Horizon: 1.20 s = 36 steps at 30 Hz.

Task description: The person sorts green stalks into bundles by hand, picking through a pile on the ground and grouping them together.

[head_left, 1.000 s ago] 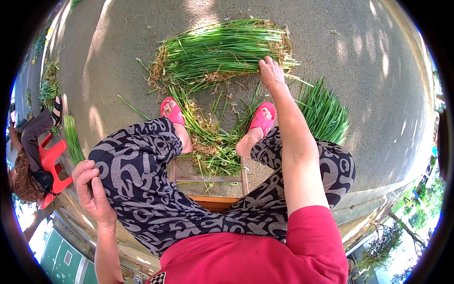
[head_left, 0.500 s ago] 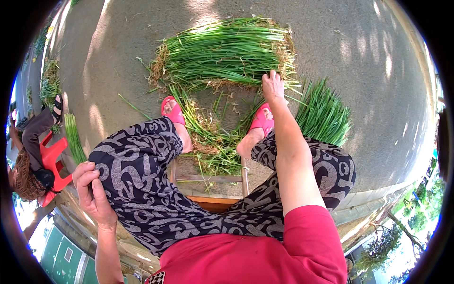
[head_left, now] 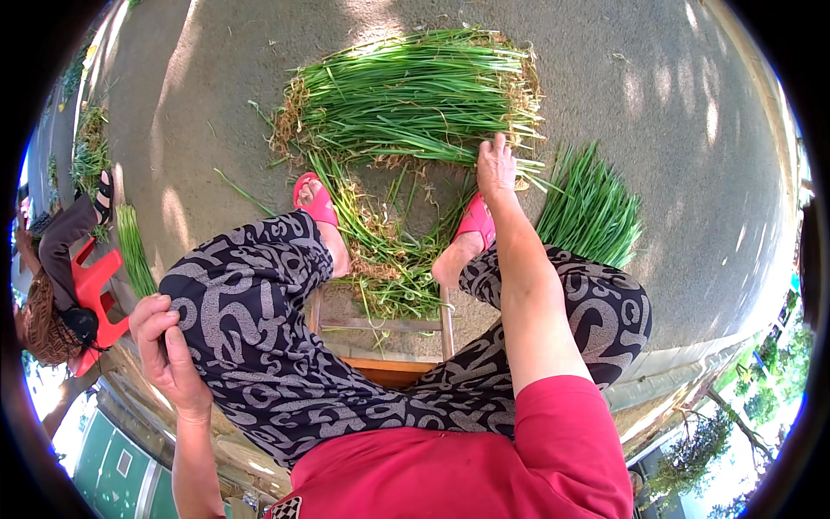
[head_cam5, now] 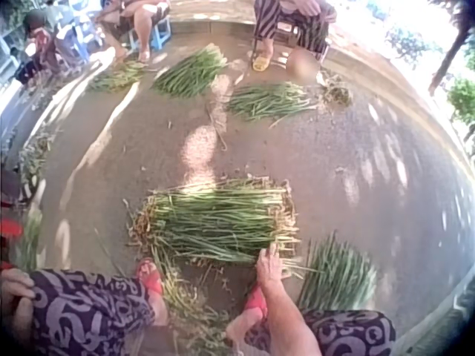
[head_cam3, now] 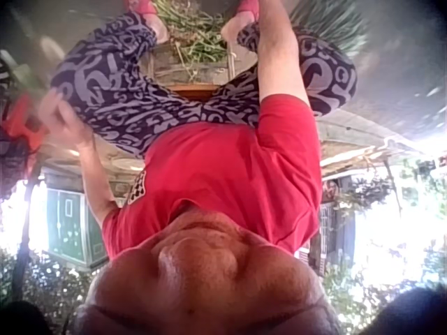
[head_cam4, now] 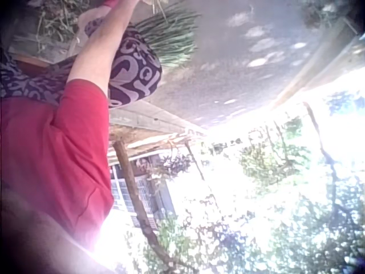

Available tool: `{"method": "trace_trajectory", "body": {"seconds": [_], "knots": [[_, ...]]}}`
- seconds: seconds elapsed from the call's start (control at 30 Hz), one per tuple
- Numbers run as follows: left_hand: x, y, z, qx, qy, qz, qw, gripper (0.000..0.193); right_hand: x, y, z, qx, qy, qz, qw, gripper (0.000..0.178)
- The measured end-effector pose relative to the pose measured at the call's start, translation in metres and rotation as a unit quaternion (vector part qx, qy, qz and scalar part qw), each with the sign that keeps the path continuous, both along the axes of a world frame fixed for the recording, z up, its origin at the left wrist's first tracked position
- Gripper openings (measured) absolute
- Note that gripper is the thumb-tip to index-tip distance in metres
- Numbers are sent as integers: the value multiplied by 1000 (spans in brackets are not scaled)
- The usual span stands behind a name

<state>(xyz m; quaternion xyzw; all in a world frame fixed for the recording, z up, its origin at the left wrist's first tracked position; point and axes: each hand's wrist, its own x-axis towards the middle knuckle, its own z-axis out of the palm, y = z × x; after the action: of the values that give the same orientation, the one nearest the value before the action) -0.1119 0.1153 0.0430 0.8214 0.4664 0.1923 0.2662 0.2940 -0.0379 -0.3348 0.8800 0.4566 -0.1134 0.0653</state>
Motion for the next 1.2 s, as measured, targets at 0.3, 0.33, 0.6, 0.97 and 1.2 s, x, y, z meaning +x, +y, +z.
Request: {"method": "trace_trajectory", "body": {"seconds": [0.3,0.33,0.6,0.97,1.2], "knots": [[1,0,0,2,6,-8,1000,13,12,4,1,-73,26,-71,994,38],[0,0,0,2,6,-7,1000,13,12,4,2,-88,26,-53,994,36],[4,0,1,3,3,-2,1000,13,13,-2,9,-94,78,26,992,30],[13,-1,-2,-2,-60,-23,998,13,27,59,94,-241,177,91,950,32],[23,-2,1,44,-72,-46,995,10,25,109,199,-247,273,73,927,28]]}}
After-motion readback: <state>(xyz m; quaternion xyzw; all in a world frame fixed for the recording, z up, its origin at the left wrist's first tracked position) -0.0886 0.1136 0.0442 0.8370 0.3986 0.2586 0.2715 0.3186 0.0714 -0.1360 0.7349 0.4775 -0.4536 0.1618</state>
